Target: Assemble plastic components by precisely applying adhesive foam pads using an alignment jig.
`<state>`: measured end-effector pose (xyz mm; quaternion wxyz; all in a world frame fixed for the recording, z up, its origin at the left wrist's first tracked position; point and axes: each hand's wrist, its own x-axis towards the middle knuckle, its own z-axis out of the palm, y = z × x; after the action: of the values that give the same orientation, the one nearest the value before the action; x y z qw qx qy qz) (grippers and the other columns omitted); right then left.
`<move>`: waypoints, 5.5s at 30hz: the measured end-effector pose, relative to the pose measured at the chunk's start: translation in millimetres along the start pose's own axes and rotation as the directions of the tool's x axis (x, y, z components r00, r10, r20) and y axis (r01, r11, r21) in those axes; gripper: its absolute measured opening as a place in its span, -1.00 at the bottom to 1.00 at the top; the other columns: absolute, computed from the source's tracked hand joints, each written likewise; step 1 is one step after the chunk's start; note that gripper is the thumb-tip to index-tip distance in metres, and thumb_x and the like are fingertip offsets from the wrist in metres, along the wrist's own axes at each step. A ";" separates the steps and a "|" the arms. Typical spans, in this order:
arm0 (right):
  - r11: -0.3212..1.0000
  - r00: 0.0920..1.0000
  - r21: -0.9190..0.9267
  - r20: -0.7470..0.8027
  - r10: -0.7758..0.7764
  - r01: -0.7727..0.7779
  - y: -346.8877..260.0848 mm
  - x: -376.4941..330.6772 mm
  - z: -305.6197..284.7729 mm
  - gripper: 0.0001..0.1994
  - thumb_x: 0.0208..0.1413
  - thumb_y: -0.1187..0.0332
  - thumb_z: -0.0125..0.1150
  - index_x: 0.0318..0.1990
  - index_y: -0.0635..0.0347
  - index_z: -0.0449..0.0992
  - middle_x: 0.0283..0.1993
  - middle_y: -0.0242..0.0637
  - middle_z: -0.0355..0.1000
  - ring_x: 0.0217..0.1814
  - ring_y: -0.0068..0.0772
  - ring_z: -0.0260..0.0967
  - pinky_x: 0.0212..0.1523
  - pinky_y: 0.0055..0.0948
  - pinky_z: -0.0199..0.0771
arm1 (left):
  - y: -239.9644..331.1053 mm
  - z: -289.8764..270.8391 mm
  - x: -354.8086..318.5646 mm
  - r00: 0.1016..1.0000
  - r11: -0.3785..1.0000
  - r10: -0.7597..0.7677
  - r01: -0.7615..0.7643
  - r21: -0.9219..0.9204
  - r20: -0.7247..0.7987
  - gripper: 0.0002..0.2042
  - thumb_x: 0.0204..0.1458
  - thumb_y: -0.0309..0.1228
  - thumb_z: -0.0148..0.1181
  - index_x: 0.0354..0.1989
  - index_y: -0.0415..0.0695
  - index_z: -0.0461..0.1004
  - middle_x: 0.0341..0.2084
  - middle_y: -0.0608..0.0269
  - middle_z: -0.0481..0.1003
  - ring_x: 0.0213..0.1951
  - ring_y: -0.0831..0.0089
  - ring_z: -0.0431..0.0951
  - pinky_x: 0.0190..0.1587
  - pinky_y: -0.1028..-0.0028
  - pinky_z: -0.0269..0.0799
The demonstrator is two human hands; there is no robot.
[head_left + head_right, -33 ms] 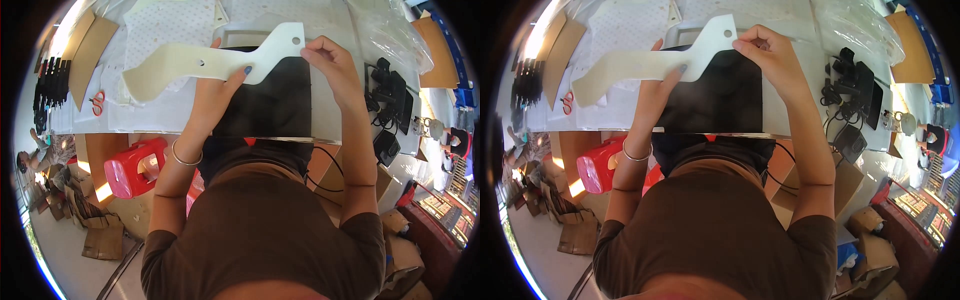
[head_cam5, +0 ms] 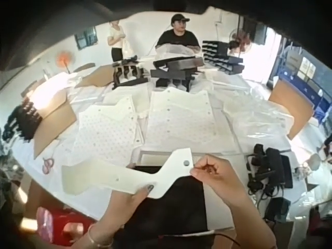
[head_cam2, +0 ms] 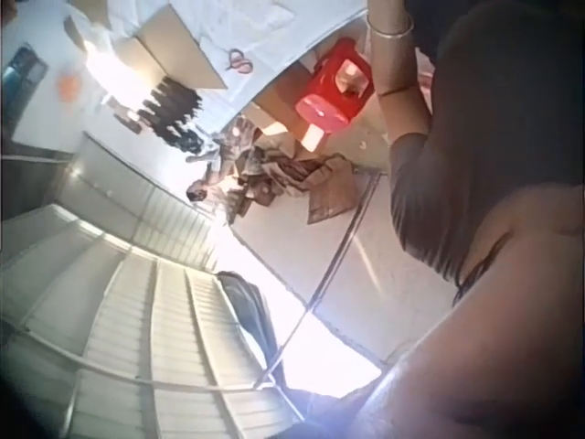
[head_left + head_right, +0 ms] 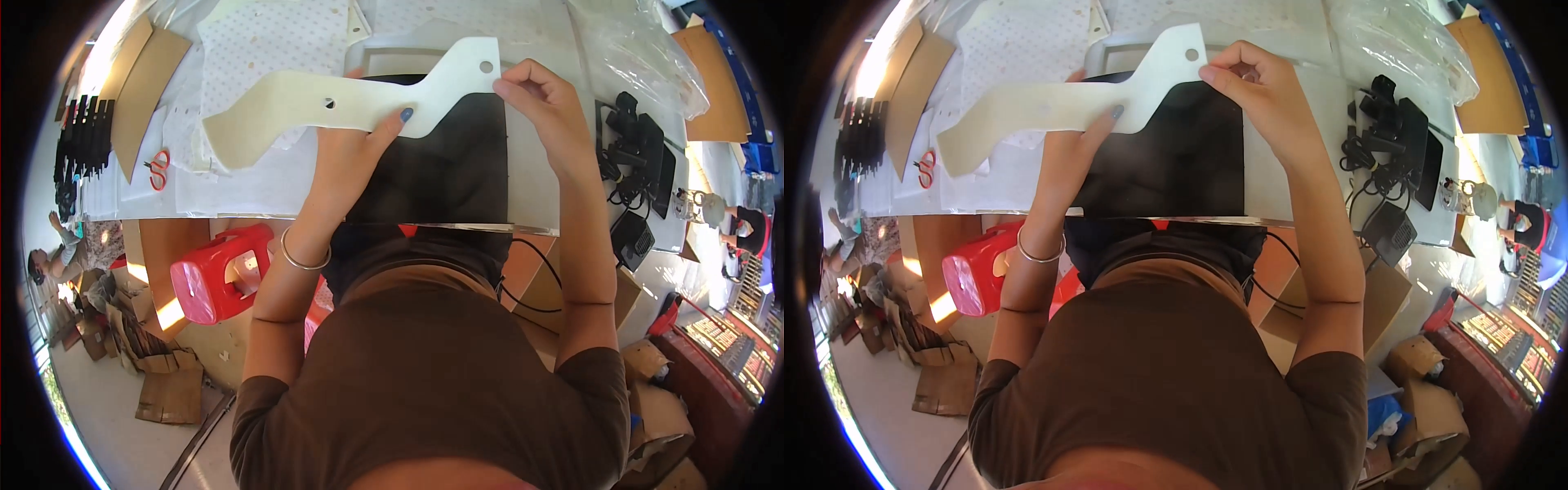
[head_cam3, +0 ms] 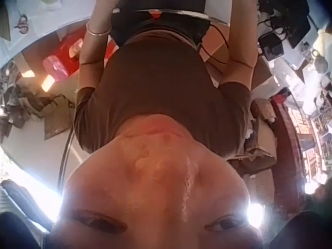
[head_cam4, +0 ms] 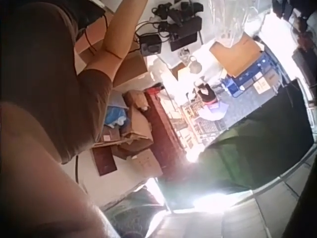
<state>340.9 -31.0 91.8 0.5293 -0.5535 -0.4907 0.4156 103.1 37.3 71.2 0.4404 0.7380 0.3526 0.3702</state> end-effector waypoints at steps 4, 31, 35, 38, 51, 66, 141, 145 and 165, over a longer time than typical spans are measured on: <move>0.976 0.994 -0.215 -0.109 0.016 -0.040 19.3 -10.4 -11.9 -0.85 0.10 0.37 0.19 -0.22 0.25 0.51 -0.42 -0.43 0.43 -0.36 -0.63 0.29 -0.26 -0.62 0.27 | 11.7 4.1 -5.7 0.977 0.974 -0.199 0.205 -0.092 0.075 -0.78 0.04 -0.40 0.20 -0.23 -0.31 0.52 -0.32 0.26 0.53 -0.19 0.52 0.47 -0.09 0.49 0.35; 0.938 0.968 -0.249 0.013 0.251 -0.240 50.9 -45.6 -10.0 -0.82 0.02 0.28 0.27 -0.33 0.19 0.51 -0.39 -0.48 0.37 -0.37 -0.61 0.16 -0.33 -0.57 0.18 | 11.2 16.1 -34.2 0.943 0.962 -0.259 0.235 0.136 0.207 -0.83 0.01 -0.41 0.22 -0.29 -0.26 0.52 -0.48 0.23 0.52 -0.43 0.44 0.46 -0.31 0.48 0.37; 0.936 0.983 -0.310 -0.127 0.134 -0.168 56.9 -54.2 -1.5 -0.80 -0.01 0.29 0.29 -0.34 0.23 0.50 -0.34 -0.38 0.38 -0.30 -0.47 0.22 -0.27 -0.50 0.26 | 12.1 23.5 -41.1 0.965 0.957 -0.188 0.139 0.254 0.181 -0.85 -0.01 -0.41 0.23 -0.34 -0.25 0.53 -0.51 0.18 0.51 -0.47 0.35 0.46 -0.34 0.45 0.36; 0.915 0.977 -0.360 -0.165 0.132 -0.184 60.7 -58.4 -4.4 -0.82 -0.03 0.32 0.31 -0.38 0.24 0.51 -0.29 -0.33 0.39 -0.19 -0.37 0.26 -0.13 -0.43 0.29 | 17.7 25.2 -43.0 0.952 0.944 -0.254 0.206 0.257 0.171 -0.85 -0.01 -0.41 0.23 -0.36 -0.25 0.53 -0.51 0.17 0.52 -0.47 0.35 0.47 -0.35 0.46 0.36; 0.913 0.966 -0.334 -0.183 0.183 -0.236 64.8 -62.3 6.2 -0.92 -0.08 0.43 0.28 -0.43 0.19 0.50 -0.20 -0.34 0.36 -0.01 -0.30 0.23 0.06 -0.35 0.16 | 11.9 33.2 -53.1 0.962 0.886 -0.224 0.135 0.444 0.155 -0.88 -0.03 -0.41 0.24 -0.36 -0.19 0.54 -0.50 0.23 0.51 -0.49 0.30 0.46 -0.38 0.40 0.38; 0.851 0.973 -0.491 -0.214 0.091 -0.187 73.7 -62.7 10.5 -0.90 -0.13 0.44 0.30 -0.44 0.17 0.49 -0.18 -0.33 0.33 -0.03 -0.29 0.23 0.06 -0.35 0.11 | 13.1 27.6 -56.6 0.931 0.725 -0.211 -0.056 0.687 0.299 -0.88 0.03 -0.38 0.18 -0.30 -0.13 0.54 -0.45 0.25 0.53 -0.45 0.31 0.50 -0.39 0.44 0.40; 0.871 0.948 -0.417 -0.280 0.151 -0.261 71.4 -65.5 11.5 -0.88 -0.14 0.52 0.30 -0.41 0.20 0.50 -0.17 -0.28 0.32 -0.09 -0.29 0.25 -0.07 -0.42 0.25 | 15.3 21.7 -25.0 0.868 0.824 -0.239 -0.056 0.564 0.436 -0.86 -0.17 -0.50 0.12 -0.38 -0.13 0.43 -0.49 0.22 0.33 -0.40 0.30 0.36 -0.19 0.34 0.12; 0.873 0.945 -0.418 -0.302 0.127 -0.251 72.3 -64.2 14.7 -0.89 -0.11 0.51 0.30 -0.41 0.20 0.50 -0.19 -0.28 0.31 -0.09 -0.30 0.26 -0.08 -0.43 0.26 | 11.9 21.9 -29.4 0.876 0.781 -0.188 -0.142 0.609 0.445 -0.90 -0.15 -0.47 0.13 -0.41 -0.10 0.41 -0.53 0.24 0.27 -0.45 0.32 0.33 -0.20 0.36 0.09; 0.832 0.953 -0.495 -0.274 0.126 -0.252 71.9 -64.5 13.9 -0.89 -0.13 0.53 0.31 -0.41 0.20 0.50 -0.20 -0.28 0.32 -0.12 -0.31 0.25 -0.08 -0.42 0.25 | 14.9 27.0 -25.0 0.836 0.738 -0.246 -0.166 0.654 0.490 -0.77 -0.22 -0.41 0.19 -0.31 -0.07 0.42 -0.31 0.25 0.42 -0.28 0.32 0.41 -0.17 0.35 0.08</move>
<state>323.5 -88.9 15.2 0.3675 -0.7669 -0.4631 0.2497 117.2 0.3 69.7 0.2331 0.9117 0.3379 -0.0192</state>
